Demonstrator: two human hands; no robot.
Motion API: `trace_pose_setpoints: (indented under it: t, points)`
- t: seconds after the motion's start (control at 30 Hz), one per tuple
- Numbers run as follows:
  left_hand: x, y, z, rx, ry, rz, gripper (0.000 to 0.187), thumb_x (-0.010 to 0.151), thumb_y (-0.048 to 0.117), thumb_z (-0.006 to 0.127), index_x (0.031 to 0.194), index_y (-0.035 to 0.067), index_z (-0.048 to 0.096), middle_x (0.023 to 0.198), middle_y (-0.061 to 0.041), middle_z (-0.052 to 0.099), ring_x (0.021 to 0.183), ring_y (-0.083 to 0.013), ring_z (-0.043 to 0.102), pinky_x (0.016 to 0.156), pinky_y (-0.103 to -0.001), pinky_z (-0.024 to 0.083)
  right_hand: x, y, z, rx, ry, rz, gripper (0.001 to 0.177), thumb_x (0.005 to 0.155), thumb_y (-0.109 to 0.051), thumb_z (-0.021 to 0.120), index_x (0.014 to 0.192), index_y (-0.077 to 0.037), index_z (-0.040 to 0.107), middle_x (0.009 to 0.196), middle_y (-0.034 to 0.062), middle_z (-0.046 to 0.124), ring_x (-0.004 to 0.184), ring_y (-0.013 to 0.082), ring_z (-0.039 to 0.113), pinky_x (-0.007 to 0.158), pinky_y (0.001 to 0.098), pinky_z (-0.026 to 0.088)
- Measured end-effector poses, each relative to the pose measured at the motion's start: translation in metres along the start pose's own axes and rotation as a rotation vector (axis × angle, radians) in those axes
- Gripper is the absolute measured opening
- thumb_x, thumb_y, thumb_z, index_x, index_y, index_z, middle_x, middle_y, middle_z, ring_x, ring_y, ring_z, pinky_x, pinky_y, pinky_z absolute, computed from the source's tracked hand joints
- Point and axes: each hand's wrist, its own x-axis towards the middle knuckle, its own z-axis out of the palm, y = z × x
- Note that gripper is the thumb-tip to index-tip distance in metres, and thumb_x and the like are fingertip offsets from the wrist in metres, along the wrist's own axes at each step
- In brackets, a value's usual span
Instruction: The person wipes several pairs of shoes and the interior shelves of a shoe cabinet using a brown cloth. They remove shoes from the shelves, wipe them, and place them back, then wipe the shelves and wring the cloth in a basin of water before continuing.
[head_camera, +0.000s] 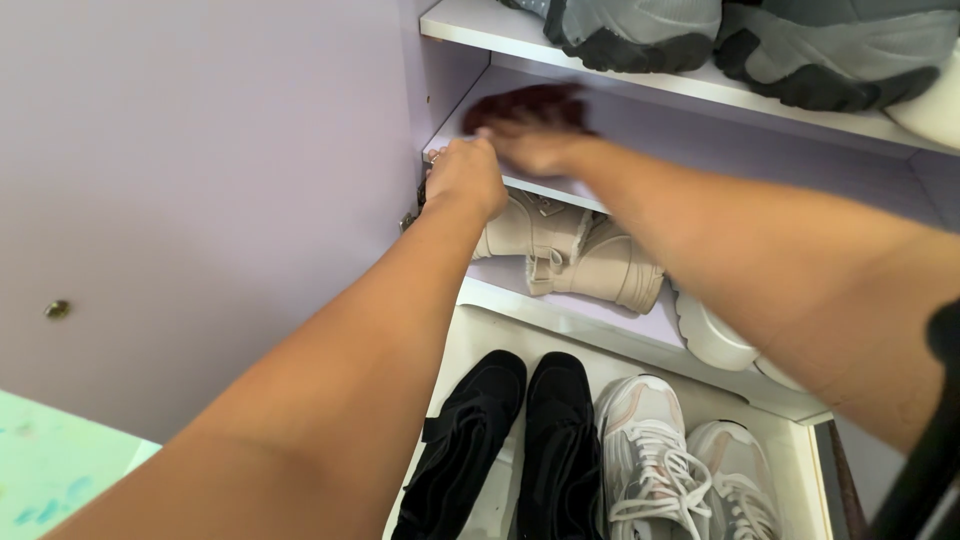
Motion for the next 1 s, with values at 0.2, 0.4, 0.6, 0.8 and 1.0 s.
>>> trace_pose_setpoints:
  t: [0.2,0.4,0.6,0.8,1.0]
  points:
    - [-0.01,0.008,-0.013,-0.101,-0.059,-0.047,0.036,0.088,0.013,0.07,0.123,0.003,0.07,0.131,-0.023,0.064,0.125,-0.0365,0.062,0.104,-0.045,0.053,-0.042,0.013,0.02,0.34,0.309,-0.302,0.05,0.097,-0.044,0.056,0.142,-0.024,0.063,0.154,0.0141,0.048,0.141,0.0332,0.046,0.118,0.0392,0.035]
    - [-0.018,0.021,-0.017,-0.049,-0.193,-0.088,0.046,0.092,0.018,0.067,0.135,0.005,0.063,0.151,-0.028,0.044,0.143,-0.0434,0.042,0.117,-0.054,0.038,-0.157,0.169,0.025,0.449,0.28,0.356,0.041,0.092,-0.042,0.069,0.129,-0.024,0.073,0.131,0.0132,0.07,0.116,0.0273,0.067,0.107,0.0366,0.046]
    - [-0.018,0.038,0.0,-0.168,-0.264,-0.146,0.066,0.091,0.025,0.069,0.148,0.001,0.048,0.164,-0.039,-0.004,0.154,-0.0494,-0.001,0.123,-0.055,0.023,-0.282,0.288,0.016,0.702,0.268,0.497,0.051,0.101,-0.024,0.053,0.151,-0.017,0.055,0.151,0.003,0.05,0.128,0.0209,0.055,0.104,0.0369,0.045]
    - [-0.018,0.032,0.011,-0.103,-0.305,-0.018,0.072,0.09,0.025,0.07,0.151,-0.004,0.043,0.166,-0.036,0.003,0.157,-0.0466,0.008,0.125,-0.05,0.027,-0.258,0.252,0.031,0.648,0.268,0.841,0.043,0.101,-0.023,0.06,0.135,0.003,0.067,0.134,0.022,0.069,0.12,0.0328,0.064,0.102,0.0445,0.05]
    - [-0.019,0.032,0.002,-0.003,-0.35,-0.012,0.071,0.093,0.014,0.06,0.155,-0.004,0.032,0.166,-0.033,0.002,0.156,-0.0437,0.007,0.122,-0.055,0.029,-0.216,0.13,0.003,0.53,0.029,0.316,0.047,0.092,-0.024,0.064,0.139,-0.025,0.066,0.144,0.0018,0.066,0.131,0.0216,0.058,0.111,0.0352,0.039]
